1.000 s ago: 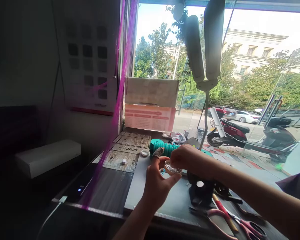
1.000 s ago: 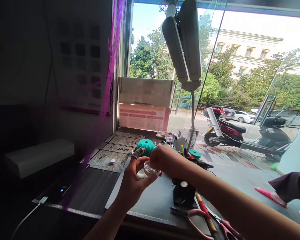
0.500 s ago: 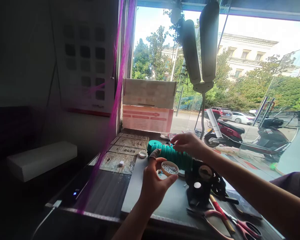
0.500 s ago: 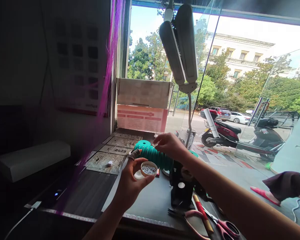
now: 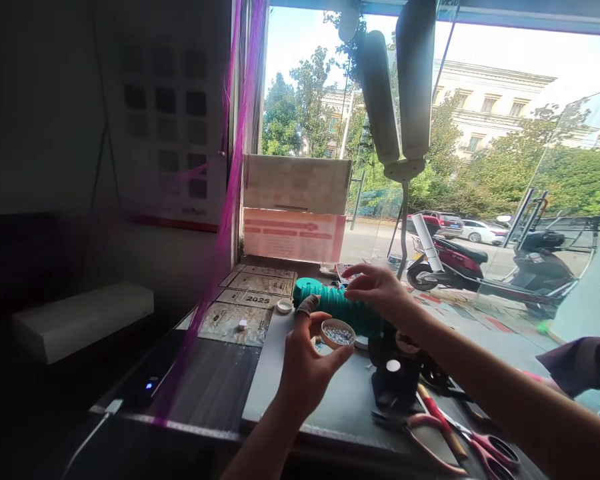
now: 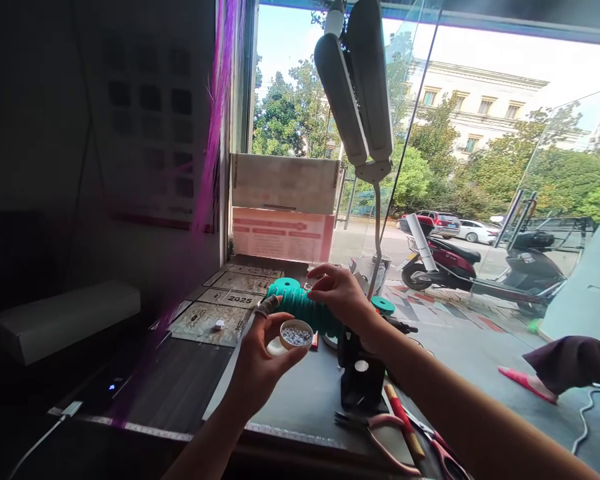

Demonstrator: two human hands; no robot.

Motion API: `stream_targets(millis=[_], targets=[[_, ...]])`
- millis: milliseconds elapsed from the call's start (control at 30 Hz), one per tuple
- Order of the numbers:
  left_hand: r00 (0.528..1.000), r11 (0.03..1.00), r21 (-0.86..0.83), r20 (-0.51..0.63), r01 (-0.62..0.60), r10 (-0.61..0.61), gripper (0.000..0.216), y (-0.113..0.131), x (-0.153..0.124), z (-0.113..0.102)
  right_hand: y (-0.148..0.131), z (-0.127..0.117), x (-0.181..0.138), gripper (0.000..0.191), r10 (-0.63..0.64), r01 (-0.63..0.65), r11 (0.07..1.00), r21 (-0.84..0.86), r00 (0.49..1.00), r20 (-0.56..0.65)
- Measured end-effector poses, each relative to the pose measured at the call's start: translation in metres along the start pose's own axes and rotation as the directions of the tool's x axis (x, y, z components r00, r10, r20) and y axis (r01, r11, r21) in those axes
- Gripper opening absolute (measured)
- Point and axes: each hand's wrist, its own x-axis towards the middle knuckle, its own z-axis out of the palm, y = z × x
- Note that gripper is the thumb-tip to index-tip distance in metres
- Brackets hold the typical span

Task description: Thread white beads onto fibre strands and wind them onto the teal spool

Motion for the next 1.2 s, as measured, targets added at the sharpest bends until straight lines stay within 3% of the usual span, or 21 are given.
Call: stream_targets(millis=[433,633,733,833,967,1200], targets=[[1.000,1.000,0.003,-0.015,-0.014,0.014,0.041,0.003,0.001,0.002,-0.004,0.000,0.000,0.026,0.006,-0.006,0.997,-0.076,1.000,0.006],[1.000,1.000,0.012,-0.014,-0.019,0.019,0.041,0.003,0.001,0.003,0.002,0.002,0.002,0.016,-0.066,0.065,0.960,-0.273,0.998,0.003],[1.000,1.000,0.006,-0.022,-0.020,0.020,0.041,0.004,-0.002,0.002,-0.009,0.000,-0.004,0.022,-0.114,0.120,0.924,-0.362,0.993,0.036],[1.000,1.000,-0.014,-0.016,-0.011,0.011,0.040,0.006,-0.006,0.002,-0.029,0.001,-0.019,0.016,-0.123,0.209,0.795,-0.569,0.975,0.186],[0.999,0.998,-0.038,0.008,-0.052,0.052,0.037,0.007,-0.008,0.006,-0.051,0.011,-0.039,0.009,0.085,0.342,0.504,-0.793,0.894,0.440],[0.999,0.998,-0.037,0.017,-0.045,0.046,0.039,0.008,-0.008,0.010,-0.048,0.026,-0.040,0.017,0.178,0.397,0.236,-0.887,0.880,0.441]])
